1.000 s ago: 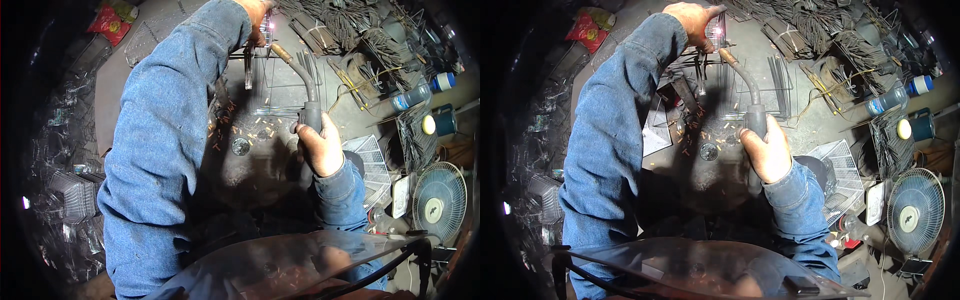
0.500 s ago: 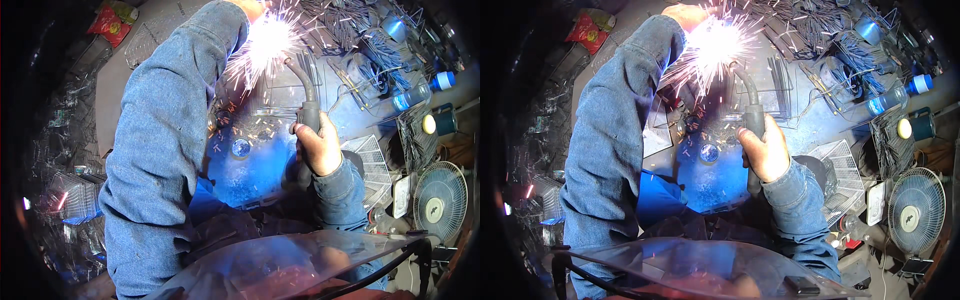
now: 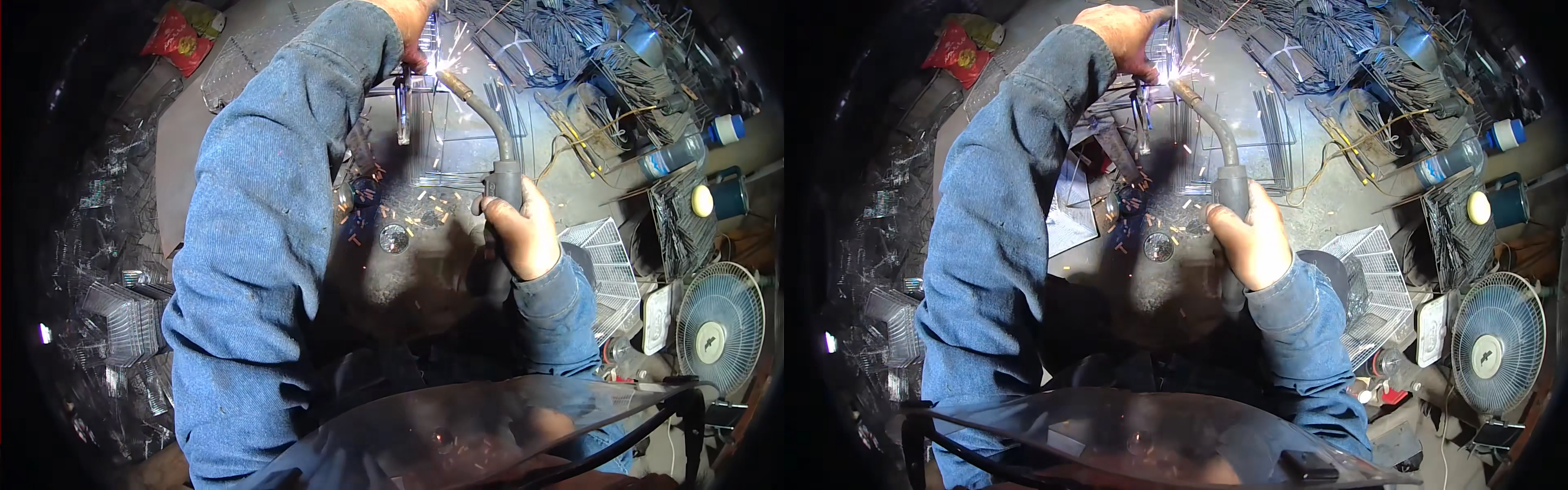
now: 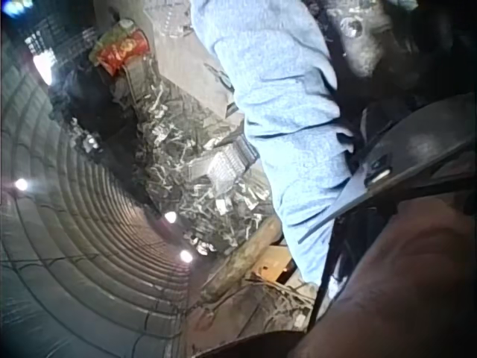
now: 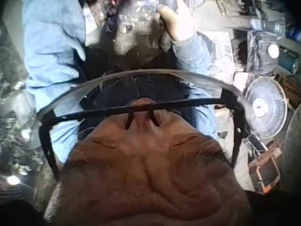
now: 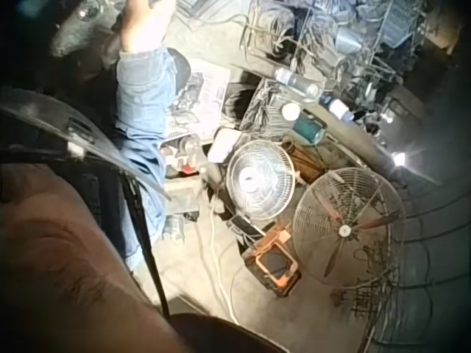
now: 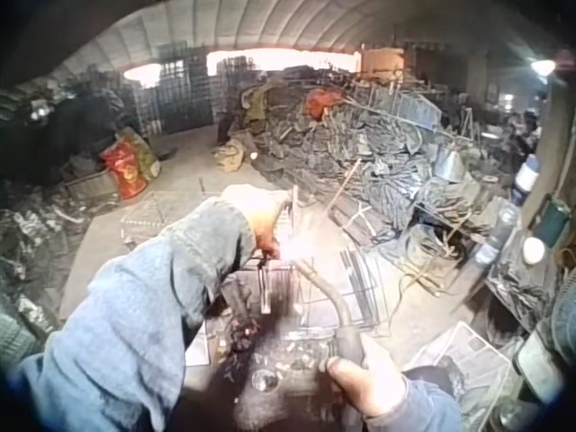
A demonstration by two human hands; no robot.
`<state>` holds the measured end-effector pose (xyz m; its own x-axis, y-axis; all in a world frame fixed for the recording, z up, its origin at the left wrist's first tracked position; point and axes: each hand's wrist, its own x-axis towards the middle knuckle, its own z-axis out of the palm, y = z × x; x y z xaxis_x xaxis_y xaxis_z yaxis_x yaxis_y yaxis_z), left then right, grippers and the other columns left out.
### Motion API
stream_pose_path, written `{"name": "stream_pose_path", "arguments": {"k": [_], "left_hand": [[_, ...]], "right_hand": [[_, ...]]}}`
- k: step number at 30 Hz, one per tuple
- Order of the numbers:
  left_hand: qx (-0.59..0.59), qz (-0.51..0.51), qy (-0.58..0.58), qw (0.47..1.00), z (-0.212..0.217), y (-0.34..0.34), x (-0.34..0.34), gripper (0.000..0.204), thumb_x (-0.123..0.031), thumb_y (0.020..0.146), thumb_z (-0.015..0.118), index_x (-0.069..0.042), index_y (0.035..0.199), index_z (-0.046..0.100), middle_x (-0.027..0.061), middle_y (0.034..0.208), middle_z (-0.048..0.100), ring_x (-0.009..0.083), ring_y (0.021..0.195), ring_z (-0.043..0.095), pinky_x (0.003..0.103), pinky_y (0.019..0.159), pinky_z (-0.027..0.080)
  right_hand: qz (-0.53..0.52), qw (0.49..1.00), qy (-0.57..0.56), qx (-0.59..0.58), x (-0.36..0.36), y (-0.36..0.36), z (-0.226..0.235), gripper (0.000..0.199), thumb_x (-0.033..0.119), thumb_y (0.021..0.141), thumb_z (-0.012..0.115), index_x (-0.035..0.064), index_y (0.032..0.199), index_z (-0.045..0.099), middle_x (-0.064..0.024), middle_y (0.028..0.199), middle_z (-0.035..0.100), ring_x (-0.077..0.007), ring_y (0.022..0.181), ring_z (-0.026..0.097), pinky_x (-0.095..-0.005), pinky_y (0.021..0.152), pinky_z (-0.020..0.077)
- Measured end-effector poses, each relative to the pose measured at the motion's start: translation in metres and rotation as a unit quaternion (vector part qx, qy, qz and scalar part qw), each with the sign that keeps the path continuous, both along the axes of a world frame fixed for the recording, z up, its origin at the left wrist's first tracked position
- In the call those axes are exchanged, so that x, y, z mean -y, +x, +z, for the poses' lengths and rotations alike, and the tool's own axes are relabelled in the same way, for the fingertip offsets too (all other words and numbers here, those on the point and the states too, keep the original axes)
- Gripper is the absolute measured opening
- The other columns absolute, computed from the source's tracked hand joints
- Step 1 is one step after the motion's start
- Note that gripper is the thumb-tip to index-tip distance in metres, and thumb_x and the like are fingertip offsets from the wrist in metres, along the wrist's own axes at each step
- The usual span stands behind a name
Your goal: Welding pieces of wire mesh together to construct a metal cage structure.
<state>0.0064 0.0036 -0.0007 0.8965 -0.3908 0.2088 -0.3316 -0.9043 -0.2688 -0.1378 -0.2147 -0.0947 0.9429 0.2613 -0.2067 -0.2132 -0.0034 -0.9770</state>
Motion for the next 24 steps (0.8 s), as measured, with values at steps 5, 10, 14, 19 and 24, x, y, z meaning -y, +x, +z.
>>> {"name": "stream_pose_path", "arguments": {"k": [5,10,14,19,24], "left_hand": [[-0.074,0.099,-0.029,0.992,-0.005,0.007,-0.007,0.087,-0.060,0.065,0.067,-0.019,0.135,0.038,0.0150,0.106,0.063,0.0310,0.099,0.060,0.041,0.084,0.048],[0.022,-0.074,-0.267,0.961,-0.025,-0.013,-0.057,0.080,-0.050,0.070,0.067,-0.011,0.134,0.038,0.0169,0.127,0.050,0.0307,0.118,0.047,0.040,0.097,0.039],[0.021,0.180,0.035,0.983,-0.053,-0.060,-0.109,0.094,-0.035,0.070,0.070,-0.023,0.144,0.013,0.0123,0.144,0.030,0.0312,0.132,0.030,0.054,0.102,0.031],[0.114,0.189,0.133,0.966,-0.013,0.011,-0.159,0.037,-0.011,0.086,0.039,-0.013,0.122,0.047,0.0103,0.107,0.062,0.0265,0.091,0.063,0.041,0.073,0.052],[0.280,0.189,0.053,0.940,0.124,0.002,-0.159,0.030,-0.023,0.083,0.053,-0.018,0.113,0.056,0.0110,0.105,0.062,0.0323,0.093,0.060,0.042,0.077,0.049]], "right_hand": [[-0.065,0.980,0.182,-0.038,0.018,0.013,-0.012,0.021,0.013,0.081,0.056,0.0000,0.096,0.049,-0.0074,0.078,0.058,-0.0104,0.047,0.049,-0.0248,0.037,0.0426],[-0.091,0.985,0.127,-0.078,0.006,0.035,-0.054,0.019,0.012,0.079,0.056,0.0015,0.094,0.051,-0.0094,0.078,0.060,-0.0117,0.046,0.048,-0.0262,0.037,0.0424],[-0.030,0.990,0.114,-0.074,-0.015,0.048,-0.056,0.017,0.013,0.077,0.059,0.0017,0.089,0.053,-0.0056,0.069,0.055,-0.0113,0.047,0.048,-0.0271,0.038,0.0422],[-0.032,0.992,0.093,-0.081,-0.024,0.059,-0.058,0.020,0.012,0.072,0.062,0.0028,0.084,0.049,-0.0042,0.064,0.048,-0.0132,0.047,0.047,-0.0284,0.038,0.0430],[0.007,0.993,0.084,-0.077,-0.028,0.063,-0.057,0.020,0.011,0.073,0.062,0.0022,0.085,0.051,-0.0048,0.069,0.051,-0.0130,0.049,0.048,-0.0286,0.039,0.0435]]}}
